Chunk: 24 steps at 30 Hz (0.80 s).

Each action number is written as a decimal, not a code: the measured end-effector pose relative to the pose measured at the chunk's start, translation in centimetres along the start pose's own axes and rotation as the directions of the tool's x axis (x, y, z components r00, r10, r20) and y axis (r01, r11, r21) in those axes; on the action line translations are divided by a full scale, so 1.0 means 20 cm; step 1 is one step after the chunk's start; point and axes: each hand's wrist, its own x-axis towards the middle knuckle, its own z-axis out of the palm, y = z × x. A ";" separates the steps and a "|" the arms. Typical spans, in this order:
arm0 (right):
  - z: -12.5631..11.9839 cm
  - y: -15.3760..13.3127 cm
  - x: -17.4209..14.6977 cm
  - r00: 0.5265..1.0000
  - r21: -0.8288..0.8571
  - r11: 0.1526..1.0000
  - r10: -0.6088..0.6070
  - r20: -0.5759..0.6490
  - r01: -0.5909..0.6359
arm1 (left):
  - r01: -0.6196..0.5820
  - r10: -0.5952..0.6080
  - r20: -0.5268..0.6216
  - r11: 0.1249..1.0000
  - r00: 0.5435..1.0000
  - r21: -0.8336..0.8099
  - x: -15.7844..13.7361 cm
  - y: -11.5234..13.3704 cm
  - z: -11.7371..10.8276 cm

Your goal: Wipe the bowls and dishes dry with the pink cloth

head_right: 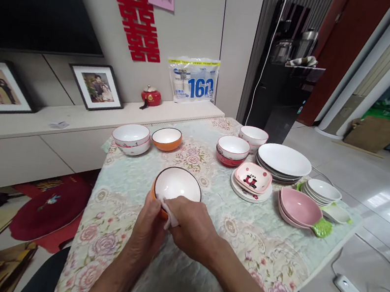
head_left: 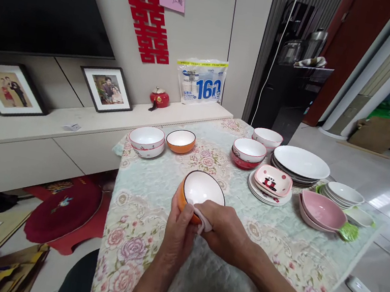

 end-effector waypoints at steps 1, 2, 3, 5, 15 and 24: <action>0.00 -0.01 0.00 1.000 0.034 0.999 -0.010 -0.020 0.010 | -0.022 0.022 -0.004 0.999 1.000 0.027 0.00 0.00 0.00; 0.00 -0.01 0.00 1.000 0.062 0.998 -0.024 -0.012 0.025 | -0.034 0.035 -0.012 0.998 0.999 0.048 0.00 0.01 0.00; -0.02 -0.02 0.00 0.999 0.082 0.996 -0.038 0.021 0.036 | -0.039 0.041 -0.022 0.997 0.999 0.060 0.00 0.01 0.00; -0.07 -0.03 -0.01 0.990 0.113 0.992 -0.067 0.126 0.053 | -0.030 0.032 -0.034 0.998 0.999 0.061 0.00 0.02 0.00; -0.12 0.09 -0.02 0.974 0.308 0.947 -0.152 0.169 0.094 | 0.170 -0.170 0.078 0.985 0.982 0.009 -0.02 -0.02 -0.03; 0.00 0.10 0.02 0.988 -0.392 0.918 -0.109 -0.111 0.058 | 0.234 -0.235 0.104 0.972 0.967 0.018 -0.05 -0.04 -0.04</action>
